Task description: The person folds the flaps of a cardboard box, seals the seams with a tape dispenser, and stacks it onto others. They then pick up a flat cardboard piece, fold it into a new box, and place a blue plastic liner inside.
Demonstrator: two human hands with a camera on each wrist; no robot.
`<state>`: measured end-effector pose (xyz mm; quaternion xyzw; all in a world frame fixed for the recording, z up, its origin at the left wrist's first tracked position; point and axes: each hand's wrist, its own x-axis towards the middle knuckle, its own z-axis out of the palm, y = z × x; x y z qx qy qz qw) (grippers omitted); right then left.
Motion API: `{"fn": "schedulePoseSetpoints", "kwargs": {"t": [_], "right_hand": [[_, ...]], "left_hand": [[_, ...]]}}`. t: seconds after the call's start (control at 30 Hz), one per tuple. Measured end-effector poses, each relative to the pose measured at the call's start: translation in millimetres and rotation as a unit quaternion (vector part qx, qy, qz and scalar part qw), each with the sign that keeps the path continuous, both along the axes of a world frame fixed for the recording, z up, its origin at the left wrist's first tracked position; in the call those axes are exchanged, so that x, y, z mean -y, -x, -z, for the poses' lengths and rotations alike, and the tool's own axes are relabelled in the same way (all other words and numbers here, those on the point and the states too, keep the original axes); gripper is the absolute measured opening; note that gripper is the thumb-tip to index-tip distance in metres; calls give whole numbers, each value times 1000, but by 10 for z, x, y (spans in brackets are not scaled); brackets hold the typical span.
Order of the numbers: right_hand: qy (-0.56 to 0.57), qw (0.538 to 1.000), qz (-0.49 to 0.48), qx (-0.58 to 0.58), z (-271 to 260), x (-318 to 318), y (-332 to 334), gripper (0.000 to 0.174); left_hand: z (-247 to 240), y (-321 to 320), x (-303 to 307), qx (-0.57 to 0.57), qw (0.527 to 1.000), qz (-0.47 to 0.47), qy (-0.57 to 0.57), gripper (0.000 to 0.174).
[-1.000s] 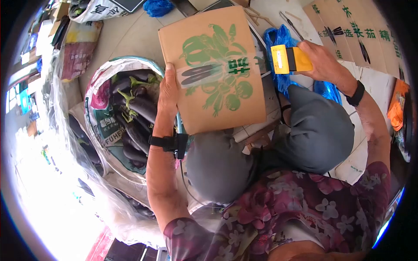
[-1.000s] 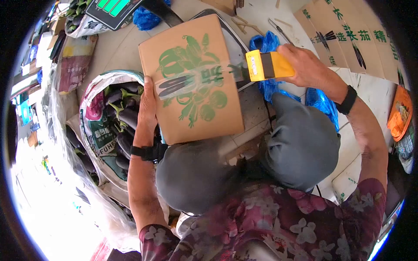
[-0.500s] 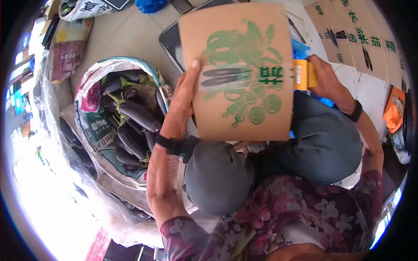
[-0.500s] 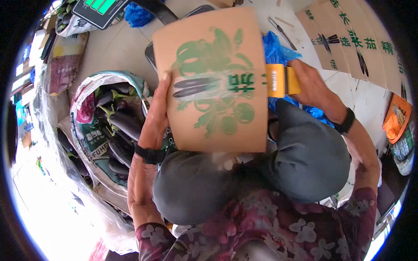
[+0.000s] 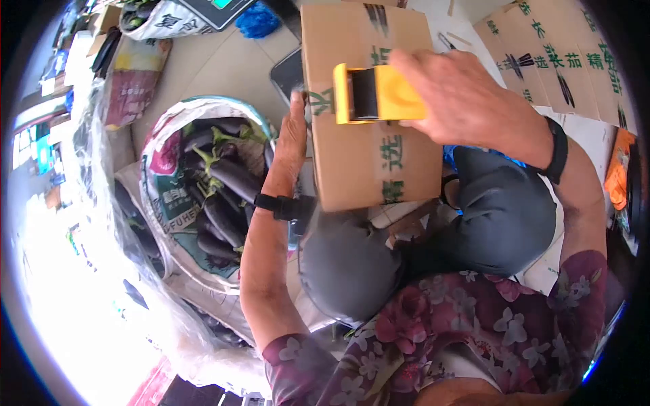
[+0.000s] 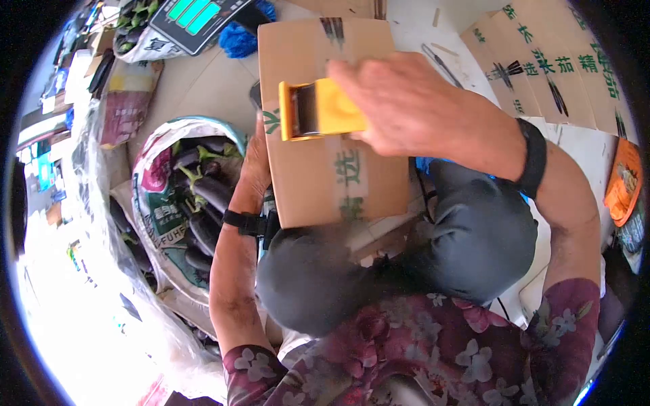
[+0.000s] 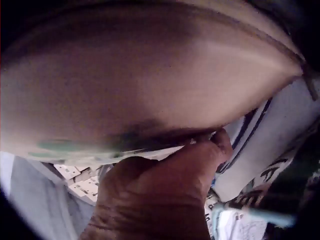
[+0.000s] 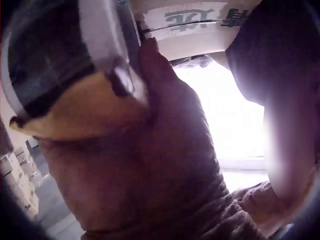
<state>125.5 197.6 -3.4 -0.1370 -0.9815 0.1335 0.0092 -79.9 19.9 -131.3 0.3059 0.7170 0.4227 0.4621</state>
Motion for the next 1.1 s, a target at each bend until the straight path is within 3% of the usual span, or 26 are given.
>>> {"fn": "schedulePoseSetpoints", "kwargs": {"t": [0.03,0.07,0.13,0.17,0.23,0.27,0.33,0.43,0.57,0.7,0.8,0.93,1.0,1.1], "right_hand": [[-6,999,-25,-25,-2,54,143,48],[-6,999,-26,-31,-56,104,271,48],[10,999,-27,19,-166,180,452,37],[2,999,-37,-12,-140,187,474,31],[-9,999,-40,-7,-154,179,475,31],[-16,999,-42,-1,-150,177,466,32],[-13,999,-38,-5,-126,174,451,32],[-1,999,-44,-30,-64,193,452,34],[16,994,-67,-82,-19,149,355,44],[38,996,-54,-65,-12,-5,44,52],[24,998,-29,-43,10,-126,-303,55],[44,998,39,14,229,-393,-954,56],[46,997,50,22,428,-536,-1224,56],[50,996,76,13,750,-644,-1665,56]], "left_hand": [[-137,-10,-103,221,969,-109,-2,74],[-321,-23,-127,322,936,-137,-50,71],[-730,15,-235,272,954,-128,-13,70],[-651,73,-237,269,954,-130,-15,70],[-442,165,-327,-36,996,-86,9,70],[-415,183,-345,-34,996,-86,9,70],[-551,170,-437,-273,960,-28,49,68],[-488,209,-448,-272,955,-73,90,69],[-573,211,-422,-329,936,-54,109,62],[-559,159,-433,-380,918,-47,99,57],[-214,419,-278,-464,884,-17,58,56],[-295,370,-313,-434,899,-17,56,59],[-437,349,-318,-411,905,-17,109,63],[-461,270,-357,-379,919,-84,74,82]]}}
